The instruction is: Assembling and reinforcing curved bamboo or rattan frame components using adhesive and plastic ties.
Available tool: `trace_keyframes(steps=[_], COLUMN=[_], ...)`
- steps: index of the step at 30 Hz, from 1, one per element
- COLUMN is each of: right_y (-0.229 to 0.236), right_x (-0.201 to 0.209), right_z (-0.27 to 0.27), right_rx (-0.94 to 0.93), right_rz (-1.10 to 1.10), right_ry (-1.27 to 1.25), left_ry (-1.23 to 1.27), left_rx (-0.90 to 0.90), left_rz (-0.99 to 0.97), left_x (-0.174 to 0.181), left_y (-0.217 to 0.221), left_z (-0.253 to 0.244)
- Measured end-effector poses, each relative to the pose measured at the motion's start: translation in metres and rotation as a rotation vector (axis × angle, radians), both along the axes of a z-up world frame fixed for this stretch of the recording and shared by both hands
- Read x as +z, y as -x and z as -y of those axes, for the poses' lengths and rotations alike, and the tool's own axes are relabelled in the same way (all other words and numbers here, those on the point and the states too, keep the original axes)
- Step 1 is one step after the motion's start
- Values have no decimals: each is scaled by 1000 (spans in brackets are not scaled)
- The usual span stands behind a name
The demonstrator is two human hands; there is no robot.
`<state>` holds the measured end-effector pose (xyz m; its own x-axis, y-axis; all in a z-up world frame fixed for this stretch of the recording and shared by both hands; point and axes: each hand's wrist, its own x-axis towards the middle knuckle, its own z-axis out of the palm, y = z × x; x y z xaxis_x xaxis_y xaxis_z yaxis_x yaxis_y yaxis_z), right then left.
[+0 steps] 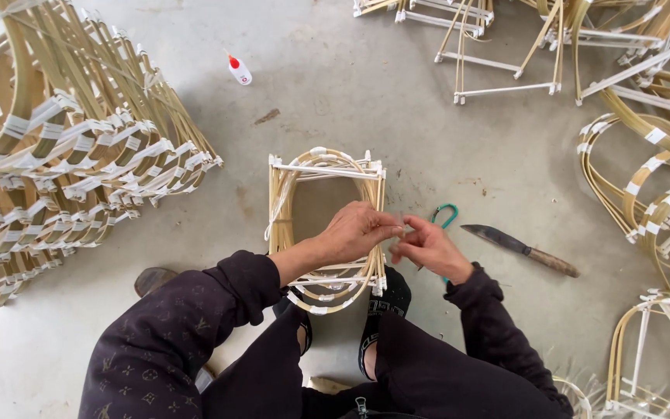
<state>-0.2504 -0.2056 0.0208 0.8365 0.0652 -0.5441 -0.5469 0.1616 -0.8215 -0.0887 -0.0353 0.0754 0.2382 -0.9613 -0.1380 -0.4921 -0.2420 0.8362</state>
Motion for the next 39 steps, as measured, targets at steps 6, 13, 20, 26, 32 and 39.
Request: trace_keyframes(steps=[6, 13, 20, 26, 32, 39], right_y=[-13, -5, -19, -40, -46, -65], right_x=[-27, -19, -53, -80, 4, 20], right_z=[-13, -11, -17, -24, -31, -31], right_rx=[-43, -301, -598, -611, -684, -643], right_rz=[210, 410, 380, 269, 496, 354], right_ry=[728, 192, -45, 118, 213, 488], left_ry=[175, 270, 292, 94, 120, 10], left_rx=[36, 110, 166, 347, 236, 278], left_rz=[160, 245, 189, -355, -667, -711], left_x=[21, 21, 14, -3, -30, -25], left_y=[15, 23, 30, 28, 20, 25], left_z=[-12, -23, -39, -45, -48, -42])
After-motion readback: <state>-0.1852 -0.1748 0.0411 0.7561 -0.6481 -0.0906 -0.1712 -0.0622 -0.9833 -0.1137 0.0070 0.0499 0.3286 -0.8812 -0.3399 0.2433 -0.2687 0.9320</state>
